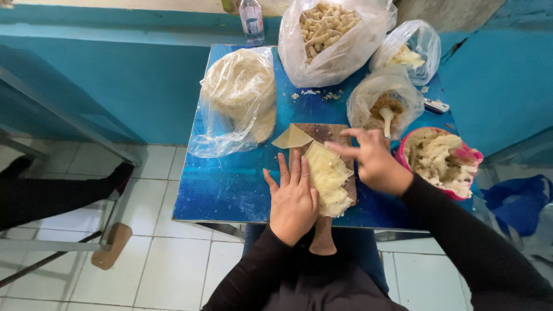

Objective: The person sits at a small table and wraps filled pastries. They take thin dough wrappers from a board, spoon brown filling from a plastic bag onto each wrapper, fold the wrapper over the filling, and place the finished rolled item into a large bag with other completed rolls.

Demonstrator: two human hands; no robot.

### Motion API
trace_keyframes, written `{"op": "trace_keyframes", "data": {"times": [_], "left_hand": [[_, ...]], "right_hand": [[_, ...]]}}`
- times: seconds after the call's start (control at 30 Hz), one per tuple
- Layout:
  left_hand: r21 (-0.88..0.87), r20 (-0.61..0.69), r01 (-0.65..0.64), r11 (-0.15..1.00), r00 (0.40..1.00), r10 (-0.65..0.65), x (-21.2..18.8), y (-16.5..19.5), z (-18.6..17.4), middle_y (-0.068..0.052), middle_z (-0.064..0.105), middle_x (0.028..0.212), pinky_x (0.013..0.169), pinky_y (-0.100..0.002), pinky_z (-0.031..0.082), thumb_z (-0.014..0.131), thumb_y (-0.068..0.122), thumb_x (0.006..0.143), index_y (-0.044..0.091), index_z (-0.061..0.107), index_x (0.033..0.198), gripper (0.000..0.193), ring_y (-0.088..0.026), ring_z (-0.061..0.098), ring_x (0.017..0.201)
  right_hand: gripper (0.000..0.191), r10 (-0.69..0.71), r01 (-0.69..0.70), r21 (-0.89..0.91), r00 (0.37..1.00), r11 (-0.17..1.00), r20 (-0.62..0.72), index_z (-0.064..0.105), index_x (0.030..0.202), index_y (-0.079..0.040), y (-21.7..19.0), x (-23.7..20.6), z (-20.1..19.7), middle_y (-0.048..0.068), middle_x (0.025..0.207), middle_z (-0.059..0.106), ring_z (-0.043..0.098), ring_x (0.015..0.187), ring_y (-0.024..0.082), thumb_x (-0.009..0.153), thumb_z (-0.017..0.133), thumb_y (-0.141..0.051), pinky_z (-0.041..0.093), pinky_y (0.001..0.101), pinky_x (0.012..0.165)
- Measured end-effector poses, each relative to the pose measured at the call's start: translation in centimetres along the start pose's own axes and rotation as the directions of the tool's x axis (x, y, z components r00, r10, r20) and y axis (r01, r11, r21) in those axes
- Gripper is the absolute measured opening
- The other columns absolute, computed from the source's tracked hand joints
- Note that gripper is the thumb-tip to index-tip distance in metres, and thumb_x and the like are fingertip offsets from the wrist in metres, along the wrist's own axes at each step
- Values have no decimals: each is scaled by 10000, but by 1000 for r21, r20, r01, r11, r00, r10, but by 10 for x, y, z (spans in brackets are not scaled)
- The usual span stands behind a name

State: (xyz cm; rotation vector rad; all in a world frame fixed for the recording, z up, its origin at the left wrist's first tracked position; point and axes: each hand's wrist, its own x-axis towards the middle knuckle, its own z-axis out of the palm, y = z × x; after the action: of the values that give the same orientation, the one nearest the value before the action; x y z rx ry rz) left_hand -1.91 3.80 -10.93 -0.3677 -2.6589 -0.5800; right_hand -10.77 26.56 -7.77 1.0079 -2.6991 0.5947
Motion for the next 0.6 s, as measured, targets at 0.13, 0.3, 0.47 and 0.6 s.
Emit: {"op": "trace_keyframes", "data": {"times": [0.13,0.3,0.47,0.6], "left_hand": [[-18,30,19,1000,999,-19,-2,1,1,-250,285,1644,1158,-754,53,547,246,900,-89,391,1500,704,-507,107,1539],[-7,0,6,1000,1000,-6,-2,1,1,-244,289,1643,1156,-753,53,544,243,903,-83,389,1509,705,-501,114,1544],[4,1,3,1000,1000,-3,-4,2,0,-244,294,1649,1169,-748,57,540,236,914,-89,384,1516,702,-501,120,1548],[-8,11,0,1000,1000,0,-3,1,-1,-242,296,1640,1153,-752,53,548,243,902,-83,388,1508,707,-506,122,1538]], "right_hand": [[710,-211,190,-464,977,865,6,693,1350,-390,-18,-14,-11,84,1604,432,416,1219,320,726,624,-58,304,466,1007],[667,-170,131,-620,985,773,-3,665,1353,-414,-22,-12,-19,29,1642,406,420,1226,273,771,604,-96,301,432,994],[632,-244,176,-691,970,701,0,669,1387,-401,-30,-17,-16,30,1627,414,430,1249,262,813,605,-141,303,431,997],[606,-190,105,-647,980,756,-63,668,1391,-384,-35,-17,-17,27,1643,426,427,1240,268,838,608,-141,302,428,1000]]}}
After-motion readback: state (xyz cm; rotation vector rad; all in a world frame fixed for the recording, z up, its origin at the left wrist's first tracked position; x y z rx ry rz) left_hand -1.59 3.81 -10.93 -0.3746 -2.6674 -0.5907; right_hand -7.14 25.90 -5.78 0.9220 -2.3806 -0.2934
